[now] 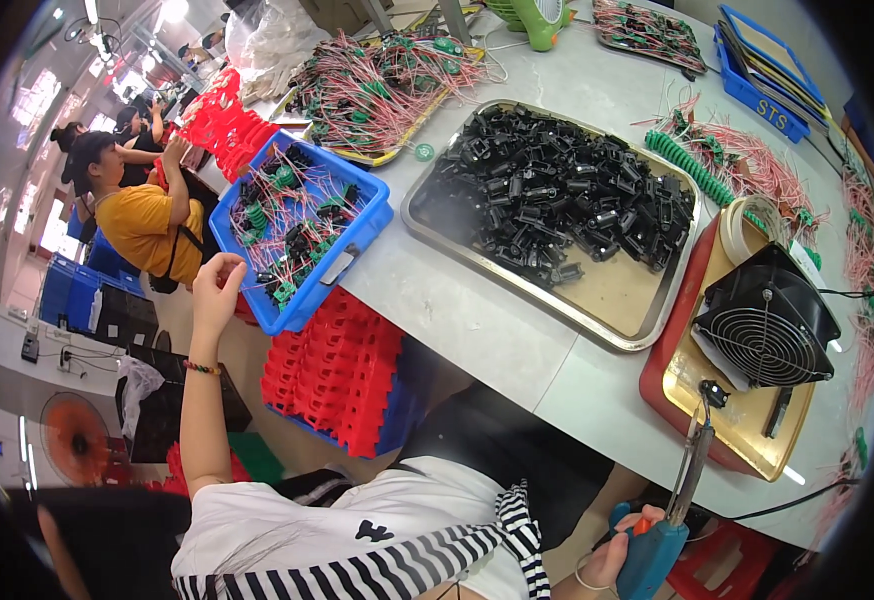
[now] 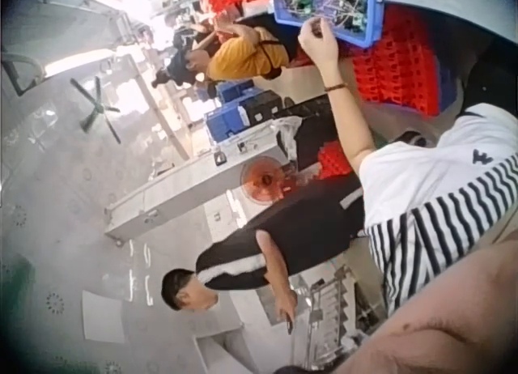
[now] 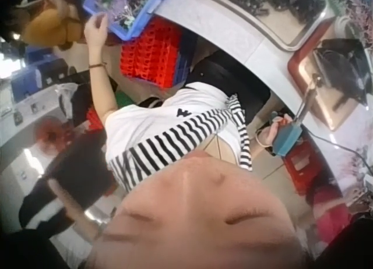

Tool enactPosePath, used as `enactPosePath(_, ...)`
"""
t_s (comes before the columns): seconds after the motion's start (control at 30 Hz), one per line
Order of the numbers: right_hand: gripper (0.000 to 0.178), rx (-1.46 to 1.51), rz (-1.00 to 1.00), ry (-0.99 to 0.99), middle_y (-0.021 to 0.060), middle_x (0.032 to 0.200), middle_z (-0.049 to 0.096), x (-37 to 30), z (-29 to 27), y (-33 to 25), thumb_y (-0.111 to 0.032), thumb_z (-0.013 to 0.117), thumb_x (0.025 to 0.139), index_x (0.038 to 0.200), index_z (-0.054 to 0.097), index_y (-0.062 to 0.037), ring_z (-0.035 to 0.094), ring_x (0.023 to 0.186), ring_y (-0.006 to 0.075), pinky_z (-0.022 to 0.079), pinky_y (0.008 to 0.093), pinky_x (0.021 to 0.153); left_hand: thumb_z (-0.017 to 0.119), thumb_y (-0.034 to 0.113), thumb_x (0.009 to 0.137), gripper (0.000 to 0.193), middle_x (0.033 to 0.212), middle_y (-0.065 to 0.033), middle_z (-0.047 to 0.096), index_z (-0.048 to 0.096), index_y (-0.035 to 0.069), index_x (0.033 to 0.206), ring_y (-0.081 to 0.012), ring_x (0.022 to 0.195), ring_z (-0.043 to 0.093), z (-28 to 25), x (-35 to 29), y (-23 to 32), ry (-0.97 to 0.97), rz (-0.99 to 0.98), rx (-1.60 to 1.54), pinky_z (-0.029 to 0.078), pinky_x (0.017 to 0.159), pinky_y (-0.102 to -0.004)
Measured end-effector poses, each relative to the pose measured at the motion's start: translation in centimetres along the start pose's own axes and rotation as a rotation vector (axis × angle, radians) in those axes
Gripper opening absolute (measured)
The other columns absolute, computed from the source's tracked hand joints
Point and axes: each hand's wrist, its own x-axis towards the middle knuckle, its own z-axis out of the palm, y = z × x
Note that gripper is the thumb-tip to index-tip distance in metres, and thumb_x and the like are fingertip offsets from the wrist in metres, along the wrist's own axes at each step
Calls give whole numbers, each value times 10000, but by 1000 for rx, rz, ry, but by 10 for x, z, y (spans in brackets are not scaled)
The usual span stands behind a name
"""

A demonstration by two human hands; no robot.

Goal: The person solders wires onto plastic component housings using a soldering gun, places the assembled units into a blue plastic container, and sorts through housings and wired circuit boards on the workbench.

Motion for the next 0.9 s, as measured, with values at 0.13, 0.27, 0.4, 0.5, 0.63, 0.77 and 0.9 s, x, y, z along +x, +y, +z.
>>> enactPosePath(0.13, 527, 17, -6, 40, 102, 983, 549, -6, -8, 13, -199, 643, 736, 1177, 479, 38, 470, 739, 133, 367, 264, 670, 650, 75, 748, 93, 707, -46, 495, 608, 18, 808, -159, 674, 500, -5, 0, -20, 55, -67, -72, 421, 628, -294)
enactPosePath(0.27, 538, 15, -20, 53, 101, 997, 553, -4, -4, 11, -207, 644, 733, 1181, 475, 39, 467, 735, 133, 365, 266, 665, 637, 62, 641, 178, 684, -29, 435, 610, 24, 812, -136, 631, 445, -13, -1, -21, -24, 66, 42, 395, 595, -263)
enactPosePath(0.4, 538, 19, -29, 93, 113, 1020, 561, -3, -4, 15, -193, 641, 729, 1183, 473, 42, 468, 733, 139, 371, 275, 667, 659, 87, 678, 144, 672, -26, 438, 654, 14, 803, -126, 585, 441, -14, -4, -18, -260, -121, 18, 386, 554, -254)
enactPosePath(0.5, 538, 31, -57, 65, 121, 1038, 562, -2, -4, 16, -177, 639, 727, 1186, 469, 45, 470, 732, 143, 379, 283, 671, 670, 83, 697, 131, 648, -30, 460, 662, 10, 806, -120, 567, 458, -12, 2, -17, -295, -125, 16, 389, 541, -249)
enactPosePath(0.63, 543, 28, -68, 87, 127, 1057, 559, 0, -1, 13, -171, 640, 726, 1189, 460, 49, 468, 726, 147, 386, 292, 674, 662, 117, 726, 135, 621, -71, 538, 685, 4, 796, -136, 586, 528, -4, 12, -19, -310, -120, 85, 408, 542, -266)
enactPosePath(0.77, 541, -8, -49, 112, 129, 1074, 553, 3, 11, -3, -171, 641, 727, 1187, 458, 46, 467, 728, 148, 387, 292, 679, 592, 277, 785, 270, 647, -138, 619, 720, 40, 765, -216, 649, 610, 2, 20, -20, -310, -200, 198, 423, 616, -338)
enactPosePath(0.9, 541, 15, -26, 107, 129, 1069, 554, 2, 8, -1, -172, 641, 725, 1187, 460, 43, 470, 732, 147, 387, 291, 680, 550, 356, 796, 336, 663, -132, 637, 732, 76, 757, -273, 691, 631, 3, 27, -12, -411, -252, 434, 375, 675, -407)
